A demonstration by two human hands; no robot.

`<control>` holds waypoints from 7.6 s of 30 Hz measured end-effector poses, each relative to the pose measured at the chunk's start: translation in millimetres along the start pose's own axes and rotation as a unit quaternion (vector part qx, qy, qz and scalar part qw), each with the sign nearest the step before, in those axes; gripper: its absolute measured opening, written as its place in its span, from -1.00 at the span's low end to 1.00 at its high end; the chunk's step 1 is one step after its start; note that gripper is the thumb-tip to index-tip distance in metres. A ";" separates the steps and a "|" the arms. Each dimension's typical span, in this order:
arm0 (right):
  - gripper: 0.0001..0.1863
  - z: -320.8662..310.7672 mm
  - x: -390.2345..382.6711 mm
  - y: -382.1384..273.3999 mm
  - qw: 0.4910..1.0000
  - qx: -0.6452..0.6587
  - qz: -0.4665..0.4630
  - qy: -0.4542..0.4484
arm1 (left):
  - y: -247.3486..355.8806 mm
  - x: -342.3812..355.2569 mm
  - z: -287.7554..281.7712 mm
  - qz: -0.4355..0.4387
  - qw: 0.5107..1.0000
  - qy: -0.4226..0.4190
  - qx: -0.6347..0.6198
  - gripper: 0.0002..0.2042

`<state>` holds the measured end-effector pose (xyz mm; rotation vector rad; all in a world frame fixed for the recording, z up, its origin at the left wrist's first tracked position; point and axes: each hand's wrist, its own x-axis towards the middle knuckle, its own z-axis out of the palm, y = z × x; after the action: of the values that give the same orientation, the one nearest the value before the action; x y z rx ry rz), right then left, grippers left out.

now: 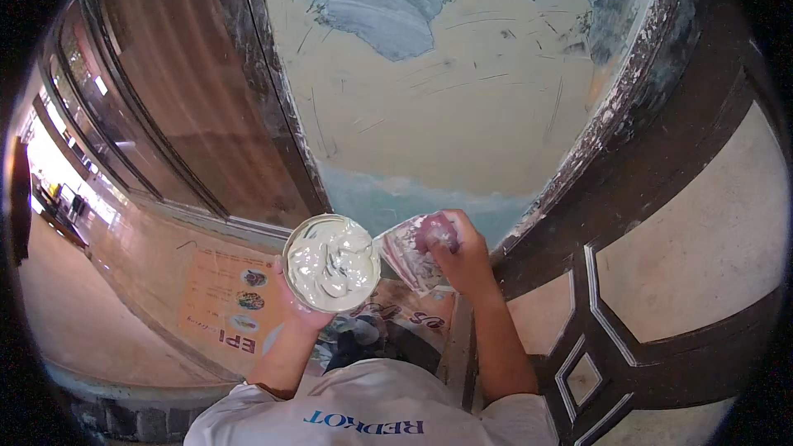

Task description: The person applies white plaster to a circular wall section using a scraper, repeatedly dipping the tool into a white bucket and smoothing the material over the surface.

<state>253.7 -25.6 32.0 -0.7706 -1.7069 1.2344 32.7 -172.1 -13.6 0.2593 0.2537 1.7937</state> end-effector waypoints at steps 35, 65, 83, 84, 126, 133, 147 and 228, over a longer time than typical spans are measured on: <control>-0.75 150.6 61.9 120.3 0.930 0.248 0.151 0.225 | 177.6 77.9 -70.8 -0.107 0.993 0.001 0.051 -0.18; -0.72 90.2 59.7 205.0 0.907 0.242 0.144 0.312 | 131.3 78.7 -33.7 -0.048 0.996 -0.027 0.071 -0.20; -0.67 54.0 65.8 24.7 0.990 -0.034 -0.029 0.134 | 68.7 84.5 14.5 0.004 0.998 -0.059 -0.021 -0.18; -0.66 46.5 69.1 23.3 0.987 -0.062 -0.044 0.138 | 65.2 84.0 17.0 0.008 0.998 -0.056 -0.024 -0.18; -0.61 18.2 76.7 -36.8 0.925 -0.372 -0.068 -0.039 | 17.8 70.6 22.9 0.066 0.986 -0.073 0.134 -0.16; -0.63 39.0 87.1 -61.2 0.928 -0.353 -0.117 -0.022 | 43.7 83.4 33.4 0.069 0.992 -0.061 0.087 -0.09; -0.70 101.0 107.8 -40.4 0.860 -0.329 -0.389 -0.034 | 109.5 117.2 35.3 0.049 0.997 -0.053 -0.028 -0.21; -0.57 32.9 159.5 -28.8 0.815 -0.398 -0.353 0.230 | 97.0 126.5 19.5 0.069 0.992 -0.100 0.040 -0.13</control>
<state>155.5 88.1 101.1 -0.6988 -1.8011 -0.2186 -80.1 -71.1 39.9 0.5213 0.1685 1.8793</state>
